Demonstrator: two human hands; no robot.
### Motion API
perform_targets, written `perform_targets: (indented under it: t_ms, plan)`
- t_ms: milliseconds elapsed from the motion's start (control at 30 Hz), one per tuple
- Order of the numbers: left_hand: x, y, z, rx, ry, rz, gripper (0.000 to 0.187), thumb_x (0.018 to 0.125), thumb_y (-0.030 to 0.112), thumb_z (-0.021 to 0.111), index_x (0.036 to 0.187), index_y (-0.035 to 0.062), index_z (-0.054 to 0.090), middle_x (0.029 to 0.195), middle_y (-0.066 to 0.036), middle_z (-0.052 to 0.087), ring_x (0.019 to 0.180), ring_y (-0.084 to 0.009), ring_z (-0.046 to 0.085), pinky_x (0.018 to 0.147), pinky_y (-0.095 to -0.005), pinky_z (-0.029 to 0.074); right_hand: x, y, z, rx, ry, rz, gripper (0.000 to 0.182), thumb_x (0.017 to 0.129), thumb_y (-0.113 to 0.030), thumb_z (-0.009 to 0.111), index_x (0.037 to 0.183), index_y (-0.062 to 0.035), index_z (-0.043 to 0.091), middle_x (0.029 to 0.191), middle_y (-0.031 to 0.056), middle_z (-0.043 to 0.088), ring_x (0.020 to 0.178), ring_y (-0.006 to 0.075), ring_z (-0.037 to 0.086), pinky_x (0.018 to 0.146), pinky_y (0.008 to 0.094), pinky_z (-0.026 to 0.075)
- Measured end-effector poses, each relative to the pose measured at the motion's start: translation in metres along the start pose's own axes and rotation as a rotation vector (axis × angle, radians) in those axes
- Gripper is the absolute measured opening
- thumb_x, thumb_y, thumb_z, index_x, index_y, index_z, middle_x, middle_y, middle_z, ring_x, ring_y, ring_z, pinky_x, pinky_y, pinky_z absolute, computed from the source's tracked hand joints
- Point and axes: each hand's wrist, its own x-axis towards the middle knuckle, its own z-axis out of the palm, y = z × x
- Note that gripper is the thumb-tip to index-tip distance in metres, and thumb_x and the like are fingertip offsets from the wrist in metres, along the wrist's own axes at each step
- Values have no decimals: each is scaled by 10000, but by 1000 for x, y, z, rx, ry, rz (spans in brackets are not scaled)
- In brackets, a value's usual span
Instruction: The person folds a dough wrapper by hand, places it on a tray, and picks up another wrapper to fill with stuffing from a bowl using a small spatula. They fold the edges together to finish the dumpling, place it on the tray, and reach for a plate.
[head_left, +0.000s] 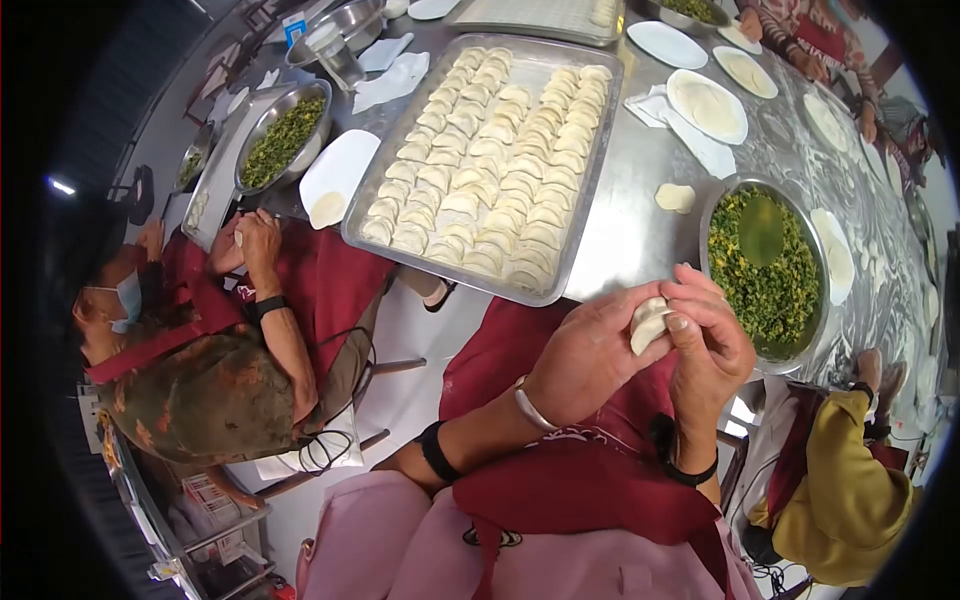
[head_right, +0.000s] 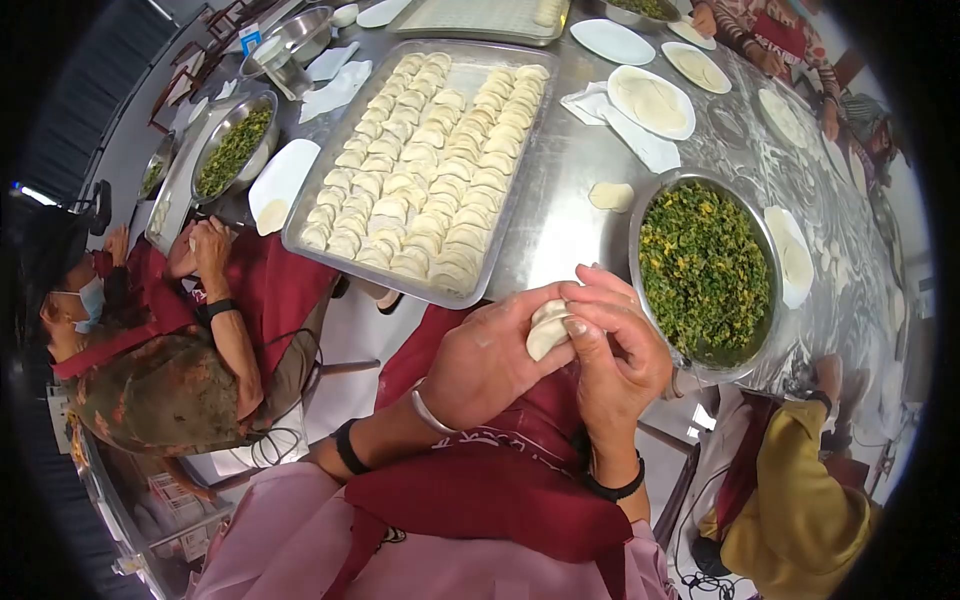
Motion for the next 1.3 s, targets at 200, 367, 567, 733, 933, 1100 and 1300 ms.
perform_targets:
  t_ms: [200, 367, 567, 733, 933, 1100, 1300]
  plan:
    - [-5, 2, 9, 27, -2, 7, 494, 1007, 294, 492, 1348, -61, 448, 1259, -120, 574, 1168, -220, 565, 1059, -375, 421, 0, 4, -9, 20, -66, -91, 107, 785, 20, 686, 890, 19, 706, 932, 143, 726, 1045, 344, 652, 994, 493, 462]
    - [-10, 11, 8, -138, -49, -103, 532, 1024, 310, 433, 1387, -77, 401, 1315, -135, 548, 1230, -224, 531, 1085, -393, 400, 0, -11, -15, 43, -159, 98, 299, 747, -9, 730, 1043, 25, 705, 1119, 145, 696, 1226, 340, 562, 1001, 404, 464]
    - [-13, 6, 2, -83, -76, -118, 524, 1037, 333, 386, 1393, -50, 410, 1351, -133, 529, 1289, -227, 481, 1118, -412, 357, -3, -10, -15, 92, -172, 77, 213, 729, -6, 741, 938, 32, 720, 1068, 147, 711, 1205, 333, 583, 980, 409, 485]
    - [-15, 5, 9, -67, -6, -126, 492, 1030, 303, 441, 1358, -63, 436, 1296, -124, 551, 1209, -204, 548, 1075, -376, 424, -3, -3, -21, -17, -208, -46, 127, 741, -24, 733, 855, 31, 721, 1028, 143, 721, 1181, 331, 601, 996, 426, 479]
    - [-14, 10, 3, -13, -79, -162, 532, 1037, 339, 397, 1381, -67, 405, 1337, -142, 525, 1273, -231, 493, 1107, -410, 374, -2, -7, -22, 114, -256, 128, 168, 734, -36, 729, 896, 7, 736, 1040, 152, 717, 1233, 340, 564, 1035, 478, 443]
    - [-15, 8, 3, -48, -57, -181, 477, 1038, 290, 434, 1337, -82, 450, 1245, -119, 574, 1139, -171, 566, 1034, -348, 438, 2, -9, -21, -20, -333, -1, 152, 732, -43, 720, 878, -3, 736, 1022, 140, 722, 1237, 348, 559, 1067, 502, 405]
    - [-17, 16, 18, 23, 1, -205, 432, 1036, 283, 442, 1284, -67, 494, 1196, -102, 586, 1107, -158, 568, 1021, -343, 441, 0, 2, -25, -68, -393, -125, 95, 748, -72, 715, 825, -18, 730, 972, 99, 732, 1207, 349, 582, 1078, 538, 381]
